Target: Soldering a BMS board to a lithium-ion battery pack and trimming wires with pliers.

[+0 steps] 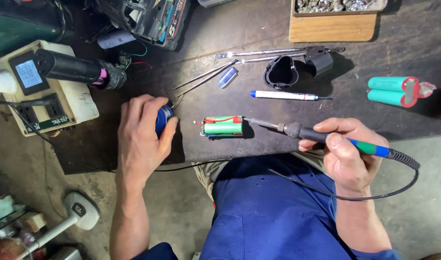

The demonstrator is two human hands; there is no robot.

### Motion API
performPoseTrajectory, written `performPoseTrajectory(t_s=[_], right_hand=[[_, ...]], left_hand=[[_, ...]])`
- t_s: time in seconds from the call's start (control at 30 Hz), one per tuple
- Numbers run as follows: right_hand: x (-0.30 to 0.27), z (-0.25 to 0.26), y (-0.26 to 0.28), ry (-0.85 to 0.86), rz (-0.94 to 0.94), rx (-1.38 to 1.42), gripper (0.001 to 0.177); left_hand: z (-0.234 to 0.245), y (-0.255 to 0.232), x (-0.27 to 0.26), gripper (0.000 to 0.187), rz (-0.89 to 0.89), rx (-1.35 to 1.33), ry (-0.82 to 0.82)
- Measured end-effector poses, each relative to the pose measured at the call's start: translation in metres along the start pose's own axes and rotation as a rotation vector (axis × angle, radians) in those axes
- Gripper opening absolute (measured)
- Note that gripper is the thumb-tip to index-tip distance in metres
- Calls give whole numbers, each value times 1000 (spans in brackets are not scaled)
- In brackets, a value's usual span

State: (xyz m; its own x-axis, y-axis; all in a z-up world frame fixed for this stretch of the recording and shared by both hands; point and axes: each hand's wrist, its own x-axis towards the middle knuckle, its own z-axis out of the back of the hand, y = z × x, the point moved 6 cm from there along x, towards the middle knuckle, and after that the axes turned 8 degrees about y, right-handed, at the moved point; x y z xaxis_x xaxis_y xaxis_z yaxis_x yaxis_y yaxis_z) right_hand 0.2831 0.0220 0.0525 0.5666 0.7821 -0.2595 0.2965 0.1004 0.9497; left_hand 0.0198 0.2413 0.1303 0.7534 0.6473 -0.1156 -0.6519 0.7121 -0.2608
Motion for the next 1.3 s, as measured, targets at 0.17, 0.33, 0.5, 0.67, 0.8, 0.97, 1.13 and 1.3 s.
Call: performPoseTrajectory(t_s=[0.17, 0.33, 0.5, 0.67, 0.8, 0.97, 1.13, 1.3], right_hand=[[5, 1, -1, 34, 38, -41, 27], [7, 2, -5, 30, 34, -46, 28], [6, 3, -5, 20, 33, -40, 28], [9, -1, 0, 49, 51, -77, 31], [8, -3, 0, 63, 42, -82, 33], [14, -2, 0, 174, 220, -110, 28], [15, -6, 1, 188, 246, -159, 33], [11, 6, -8, 214, 302, -202, 30]], left_hand=[[3, -5, -6, 16, -71, -323, -148], [29, -33, 29, 9, -329, -397, 57], [23, -48, 68, 5, -612, -273, 258], [7, -51, 84, 17, -721, 3, 314], [3, -51, 88, 10, -702, 143, 238], [-3, -52, 86, 8, -746, 172, 173], [-11, -47, 82, 24, -762, 214, 216], [-8, -48, 73, 39, -756, 232, 115]])
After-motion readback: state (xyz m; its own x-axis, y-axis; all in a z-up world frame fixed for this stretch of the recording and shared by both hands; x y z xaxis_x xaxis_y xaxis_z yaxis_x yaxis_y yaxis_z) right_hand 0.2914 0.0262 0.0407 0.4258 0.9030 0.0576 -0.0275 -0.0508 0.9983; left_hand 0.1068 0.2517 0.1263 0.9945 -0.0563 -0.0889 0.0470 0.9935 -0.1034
